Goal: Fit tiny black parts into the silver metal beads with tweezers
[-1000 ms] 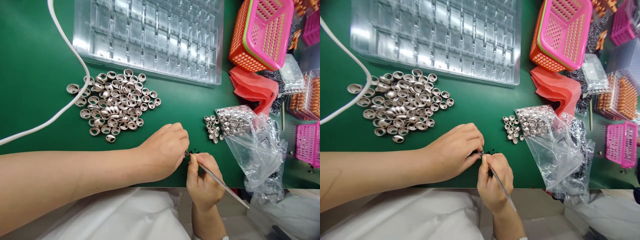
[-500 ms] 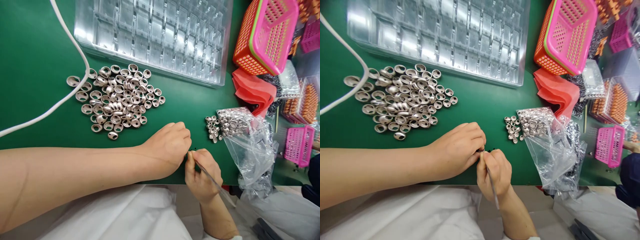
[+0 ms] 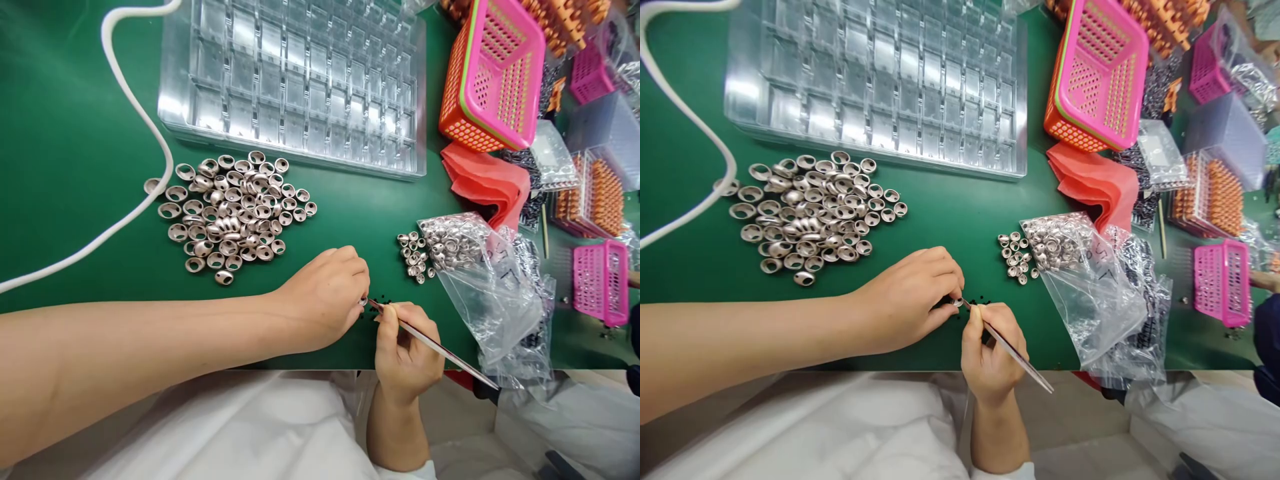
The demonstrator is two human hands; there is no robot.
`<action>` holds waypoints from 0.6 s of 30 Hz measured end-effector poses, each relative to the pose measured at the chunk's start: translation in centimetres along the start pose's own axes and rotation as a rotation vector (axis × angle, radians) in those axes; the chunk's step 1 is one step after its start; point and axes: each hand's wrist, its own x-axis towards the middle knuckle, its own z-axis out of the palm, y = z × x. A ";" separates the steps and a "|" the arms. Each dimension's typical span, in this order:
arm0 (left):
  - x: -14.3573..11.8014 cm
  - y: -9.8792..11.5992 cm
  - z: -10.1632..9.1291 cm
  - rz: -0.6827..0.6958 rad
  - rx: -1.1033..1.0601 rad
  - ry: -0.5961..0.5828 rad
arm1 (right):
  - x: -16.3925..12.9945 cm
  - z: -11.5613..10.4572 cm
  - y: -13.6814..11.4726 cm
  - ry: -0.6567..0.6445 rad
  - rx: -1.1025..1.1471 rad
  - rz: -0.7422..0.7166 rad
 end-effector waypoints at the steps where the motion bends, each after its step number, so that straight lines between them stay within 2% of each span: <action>1: 0.0 0.0 0.0 -0.001 -0.001 -0.001 | -0.1 0.0 0.1 0.001 0.011 0.003; 10: -0.3 -0.2 0.2 0.027 -0.005 0.036 | -0.2 -0.1 0.4 -0.066 0.042 0.013; 18: -0.2 -0.1 0.2 0.002 -0.014 0.002 | -0.2 -0.1 0.3 -0.088 0.010 -0.010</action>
